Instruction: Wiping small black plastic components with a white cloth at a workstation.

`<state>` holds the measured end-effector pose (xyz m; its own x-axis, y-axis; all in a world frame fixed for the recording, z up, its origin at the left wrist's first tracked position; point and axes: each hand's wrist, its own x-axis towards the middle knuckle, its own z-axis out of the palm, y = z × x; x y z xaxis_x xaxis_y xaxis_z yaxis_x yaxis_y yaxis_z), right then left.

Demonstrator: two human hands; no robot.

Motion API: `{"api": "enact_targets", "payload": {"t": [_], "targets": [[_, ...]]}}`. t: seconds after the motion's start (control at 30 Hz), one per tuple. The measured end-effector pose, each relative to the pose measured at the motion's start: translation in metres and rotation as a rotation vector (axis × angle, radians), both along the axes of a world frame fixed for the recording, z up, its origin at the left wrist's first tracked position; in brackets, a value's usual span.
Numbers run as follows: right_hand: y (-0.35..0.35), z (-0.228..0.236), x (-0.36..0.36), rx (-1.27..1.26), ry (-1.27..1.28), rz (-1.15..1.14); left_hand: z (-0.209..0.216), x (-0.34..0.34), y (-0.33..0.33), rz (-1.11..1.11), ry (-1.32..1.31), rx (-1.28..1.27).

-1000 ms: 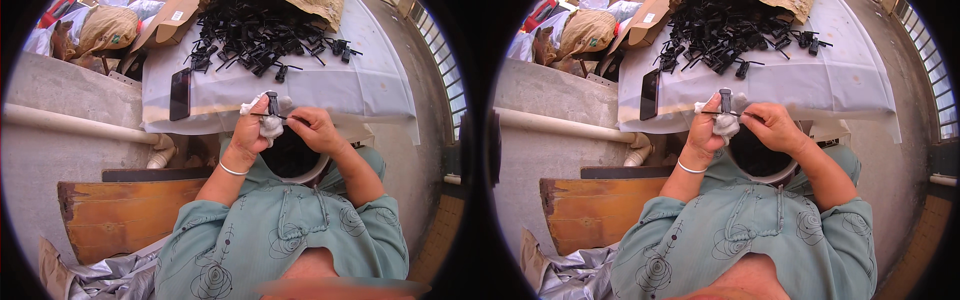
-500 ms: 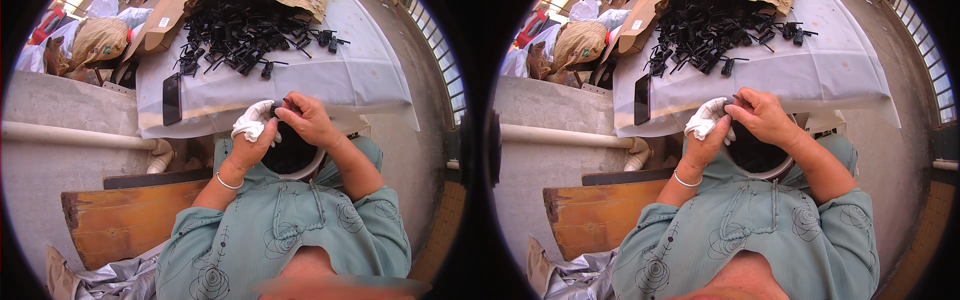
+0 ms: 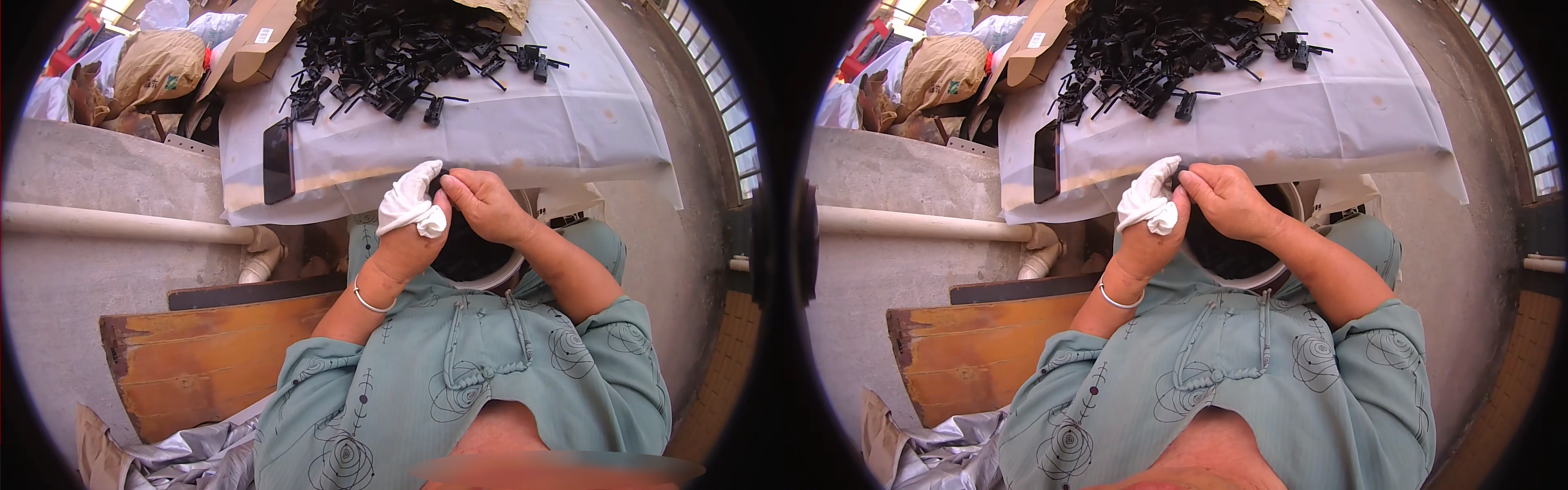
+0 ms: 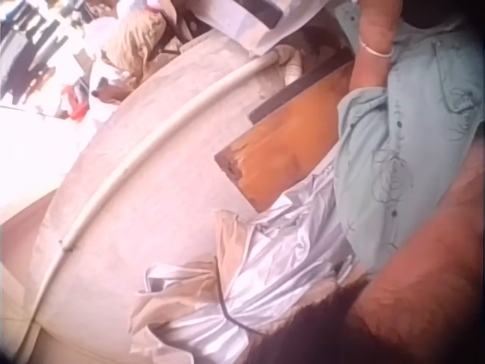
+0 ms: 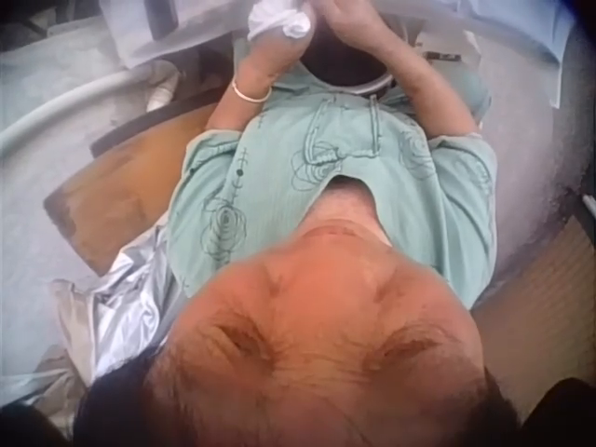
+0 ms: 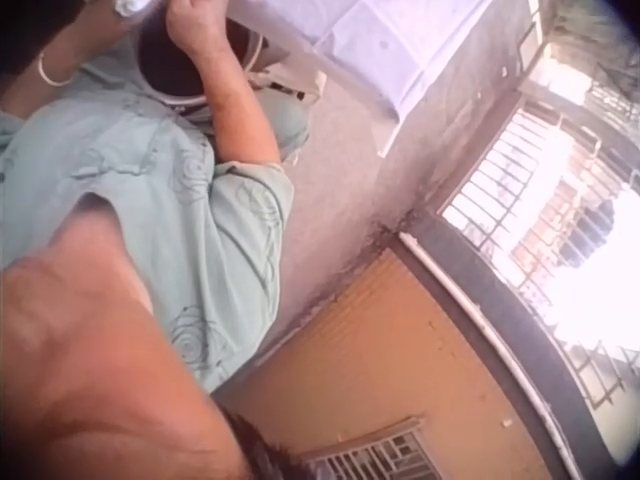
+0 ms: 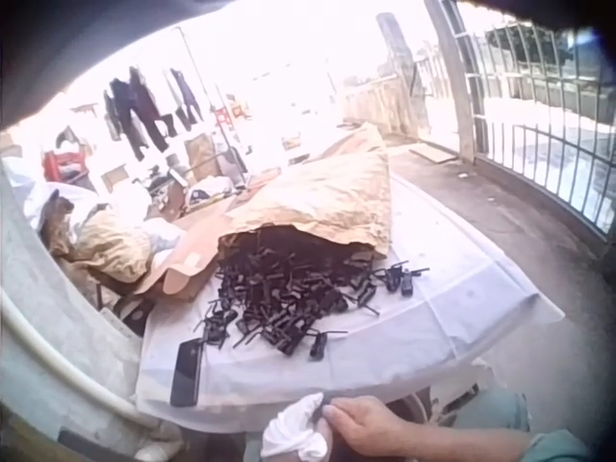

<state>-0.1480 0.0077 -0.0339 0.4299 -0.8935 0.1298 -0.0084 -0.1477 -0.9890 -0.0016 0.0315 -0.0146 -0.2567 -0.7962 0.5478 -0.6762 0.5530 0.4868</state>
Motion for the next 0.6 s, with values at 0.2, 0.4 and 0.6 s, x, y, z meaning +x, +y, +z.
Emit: {"api": "enact_targets", "payload": {"t": [0.2,0.4,0.6], "targets": [[-0.004,0.025,-0.020,-0.161,0.360,0.007,0.006,0.008,-0.007,-0.199,0.751,0.603],[-0.012,0.011,-0.027,-0.359,0.196,-0.033,0.014,0.008,-0.004,-0.123,0.786,0.720],[-0.007,0.021,-0.023,-0.108,0.070,-0.013,0.021,0.006,-0.001,-0.284,0.666,0.913]]}}
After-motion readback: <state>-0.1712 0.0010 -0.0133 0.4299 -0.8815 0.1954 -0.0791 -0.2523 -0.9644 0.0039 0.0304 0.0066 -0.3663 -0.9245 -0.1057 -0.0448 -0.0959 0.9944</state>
